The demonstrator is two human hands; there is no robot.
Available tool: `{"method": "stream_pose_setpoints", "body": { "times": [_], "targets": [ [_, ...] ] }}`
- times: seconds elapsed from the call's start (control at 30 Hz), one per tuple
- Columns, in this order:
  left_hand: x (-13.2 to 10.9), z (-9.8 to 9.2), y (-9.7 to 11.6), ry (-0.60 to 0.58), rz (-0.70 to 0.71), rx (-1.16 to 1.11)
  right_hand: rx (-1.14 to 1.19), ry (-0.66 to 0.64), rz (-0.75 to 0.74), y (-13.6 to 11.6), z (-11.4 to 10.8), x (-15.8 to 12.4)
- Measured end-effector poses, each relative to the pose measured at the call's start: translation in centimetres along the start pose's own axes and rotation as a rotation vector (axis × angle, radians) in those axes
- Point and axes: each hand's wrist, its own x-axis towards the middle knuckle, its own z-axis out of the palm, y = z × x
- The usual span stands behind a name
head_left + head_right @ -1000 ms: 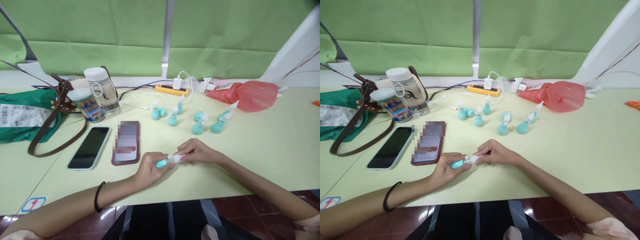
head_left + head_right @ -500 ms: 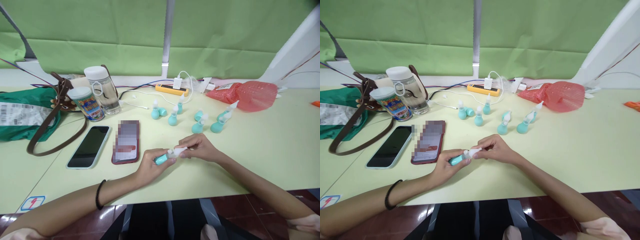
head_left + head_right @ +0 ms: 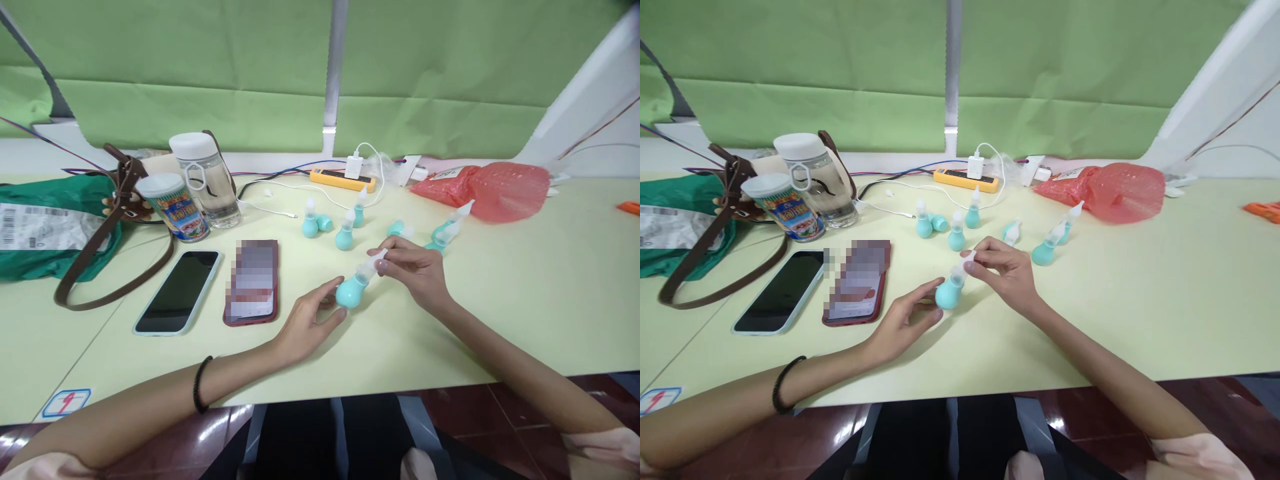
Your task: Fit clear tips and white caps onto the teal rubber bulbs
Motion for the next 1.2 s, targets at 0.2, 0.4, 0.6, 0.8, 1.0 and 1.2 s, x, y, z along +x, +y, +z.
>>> {"method": "stream_pose_setpoints", "body": {
  "times": [0.2,0.4,0.6,0.8,1.0,1.2],
  "targets": [
    [0.1,-0.1,-0.1,0.004,0.010,0.039,-0.287,0.174,-0.197,0.1,-0.5,0.5],
    [0.1,-0.3,0.4,-0.038,0.047,0.084,-0.807,0.276,-0.361,0.4,-1.9,3.5],
    [0.0,-0.4,0.5,-0.061,0.053,0.144,-0.975,0.161,-0.119,2.2,-3.3,7.8],
    [-0.1,-0.4,0.5,-0.068,0.066,0.168,-1.143,0.038,0.164,2.8,-3.8,9.1],
    [-0.1,-0.4,0.5,-0.066,0.074,0.169,-1.169,0.050,0.200,2.6,-4.7,8.9],
    [-0.1,-0.4,0.5,-0.070,0.067,0.160,-0.861,0.319,-0.186,2.4,-4.7,6.1]
  ]
}}
